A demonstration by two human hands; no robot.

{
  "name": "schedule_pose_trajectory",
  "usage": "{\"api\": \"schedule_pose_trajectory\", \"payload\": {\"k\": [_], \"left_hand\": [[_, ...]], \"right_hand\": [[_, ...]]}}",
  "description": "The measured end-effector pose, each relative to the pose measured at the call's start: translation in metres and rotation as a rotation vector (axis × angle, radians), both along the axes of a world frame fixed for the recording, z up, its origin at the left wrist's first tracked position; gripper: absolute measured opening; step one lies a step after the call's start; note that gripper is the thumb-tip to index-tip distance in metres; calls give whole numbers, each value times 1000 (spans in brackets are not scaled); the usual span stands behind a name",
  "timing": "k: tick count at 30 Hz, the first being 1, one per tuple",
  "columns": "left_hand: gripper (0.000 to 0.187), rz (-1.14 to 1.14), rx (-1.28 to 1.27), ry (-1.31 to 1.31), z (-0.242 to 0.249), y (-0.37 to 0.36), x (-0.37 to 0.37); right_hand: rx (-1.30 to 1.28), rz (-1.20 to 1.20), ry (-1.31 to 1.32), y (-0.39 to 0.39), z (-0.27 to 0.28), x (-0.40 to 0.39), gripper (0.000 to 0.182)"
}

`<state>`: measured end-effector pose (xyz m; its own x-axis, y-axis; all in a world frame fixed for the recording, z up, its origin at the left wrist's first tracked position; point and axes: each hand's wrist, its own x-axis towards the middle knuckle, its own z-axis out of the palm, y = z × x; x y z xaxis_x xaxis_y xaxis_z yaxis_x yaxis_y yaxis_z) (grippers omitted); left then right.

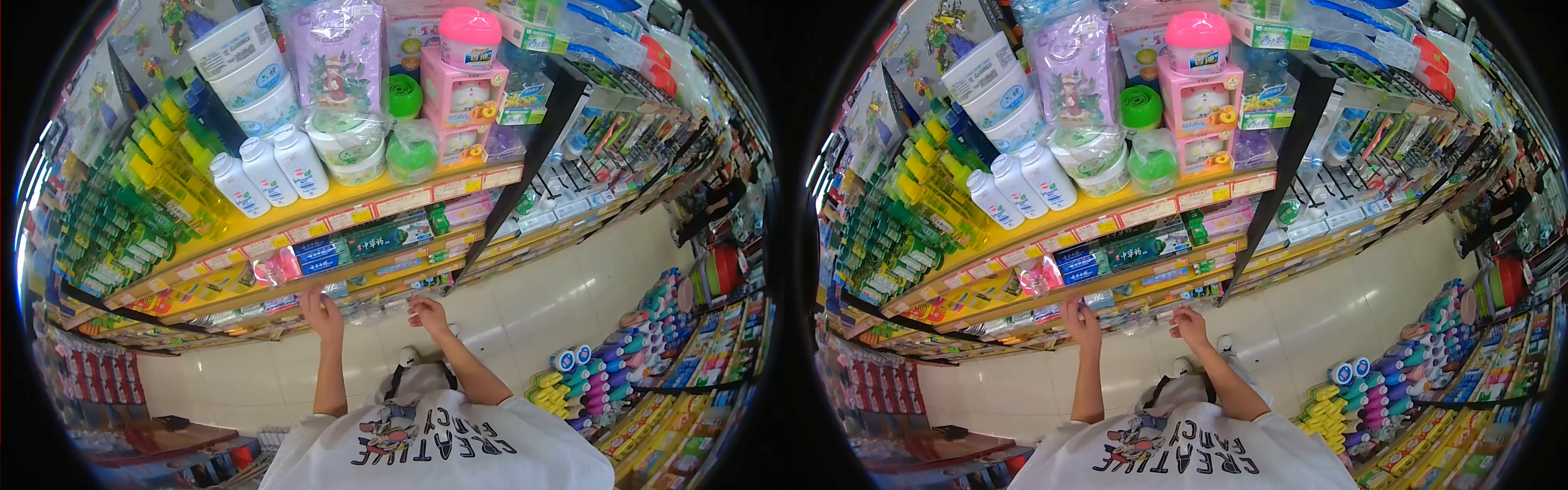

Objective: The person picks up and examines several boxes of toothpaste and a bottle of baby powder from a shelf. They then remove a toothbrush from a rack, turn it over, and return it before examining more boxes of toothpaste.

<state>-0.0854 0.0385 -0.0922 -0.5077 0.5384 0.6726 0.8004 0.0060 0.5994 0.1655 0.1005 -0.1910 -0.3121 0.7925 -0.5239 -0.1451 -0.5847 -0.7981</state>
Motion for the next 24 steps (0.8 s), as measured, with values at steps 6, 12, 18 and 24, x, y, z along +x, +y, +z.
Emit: {"api": "schedule_pose_trajectory", "payload": {"k": [6, 12, 18, 24], "left_hand": [[17, -299, -411, -487, -124, 9, 50], [50, -228, -810, -589, -207, 73, 57], [53, -169, -682, -740, -254, 108, 50], [35, -127, -478, -1460, -199, 99, 65]], "right_hand": [[118, 73, -206, 40, -58, 11, 29], [517, 106, -556, 123, -118, -8, 35], [304, 254, -585, 150, -191, -18, 34], [315, 30, -351, 129, -156, -20, 33]]}}
